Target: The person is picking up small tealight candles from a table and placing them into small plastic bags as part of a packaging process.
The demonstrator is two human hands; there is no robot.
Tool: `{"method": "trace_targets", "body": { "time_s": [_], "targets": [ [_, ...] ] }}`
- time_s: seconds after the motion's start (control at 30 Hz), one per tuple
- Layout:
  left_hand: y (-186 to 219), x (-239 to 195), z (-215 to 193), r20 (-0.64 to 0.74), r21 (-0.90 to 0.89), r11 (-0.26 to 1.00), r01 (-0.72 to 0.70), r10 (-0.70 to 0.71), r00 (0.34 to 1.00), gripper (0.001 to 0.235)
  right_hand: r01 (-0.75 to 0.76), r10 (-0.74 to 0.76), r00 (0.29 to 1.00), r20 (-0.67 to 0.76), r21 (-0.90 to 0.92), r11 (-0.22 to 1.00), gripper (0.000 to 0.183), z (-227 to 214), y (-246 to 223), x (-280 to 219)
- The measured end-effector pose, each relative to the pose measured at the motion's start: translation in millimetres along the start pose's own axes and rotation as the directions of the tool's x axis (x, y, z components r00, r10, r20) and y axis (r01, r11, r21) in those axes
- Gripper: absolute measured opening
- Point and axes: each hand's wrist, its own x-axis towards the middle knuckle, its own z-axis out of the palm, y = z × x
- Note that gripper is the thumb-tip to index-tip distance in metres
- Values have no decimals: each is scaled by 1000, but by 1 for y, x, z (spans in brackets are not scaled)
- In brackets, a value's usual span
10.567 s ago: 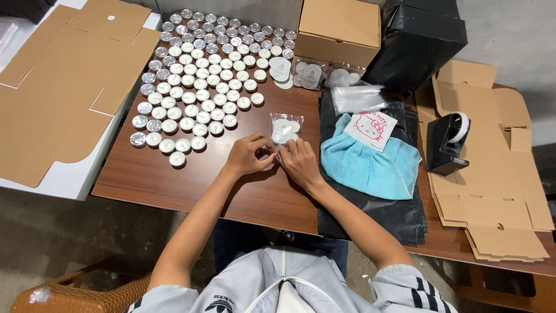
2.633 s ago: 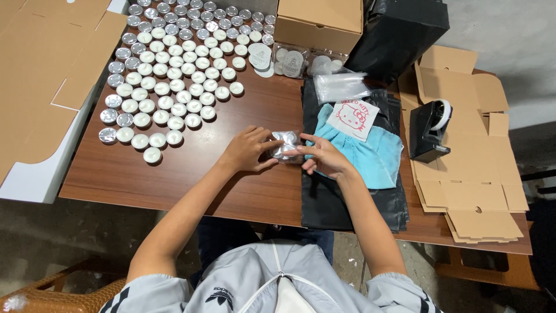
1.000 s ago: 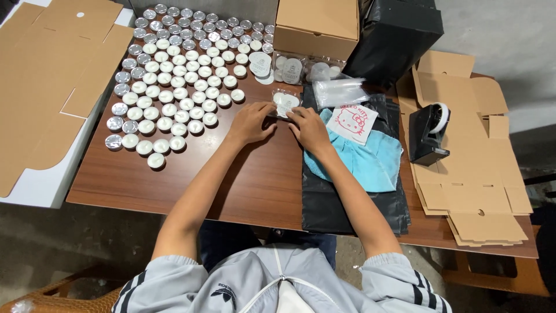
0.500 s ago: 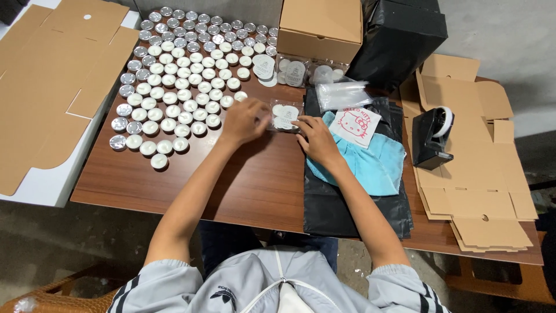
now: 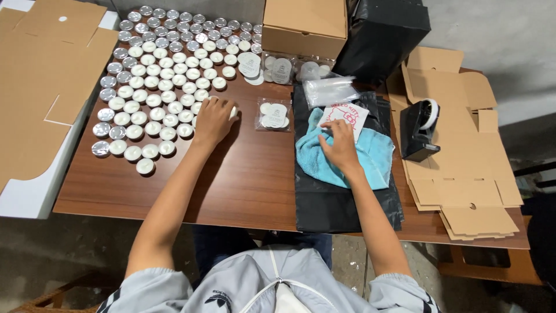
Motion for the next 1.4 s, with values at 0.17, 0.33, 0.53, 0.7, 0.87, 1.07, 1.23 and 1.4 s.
{"method": "trace_targets", "body": {
  "time_s": [0.17, 0.33, 0.53, 0.7, 0.87, 1.07, 1.23, 1.4],
  "targets": [
    [46, -43, -55, 126, -480, 877, 19, 47, 991, 55, -56, 54, 997, -63, -29, 998, 22, -17, 29, -3],
    [105, -57, -75, 132, -791, 611, 14, 148, 980, 67, 27, -87, 985, 147, 371, 928, 40, -24, -17, -17],
    [144, -37, -61, 230, -881, 445, 161, 105, 967, 97, 86, -280, 889, 361, 470, 878, 65, -33, -70, -32],
    [165, -19, -32, 20, -961, 277, -6, 91, 996, 95, 82, -209, 958, 199, 505, 859, 38, -32, -44, -33],
    [174, 1, -29, -156, -828, 510, -230, 185, 970, 69, -36, -94, 953, 288, 414, 909, 42, -54, -26, -35],
    [174, 0, -49, 75, -578, 766, -283, 395, 916, 43, -102, 3, 955, 298, 317, 943, 39, -50, -23, -43],
    [177, -4, -32, -19, -504, 803, -318, 358, 933, 48, 13, -49, 985, 167, 208, 978, 35, -28, -5, -46],
    [175, -3, -30, 53, -497, 817, -293, 366, 929, 55, 18, -37, 989, 142, 133, 991, 40, -16, 1, -38]
  ]
}}
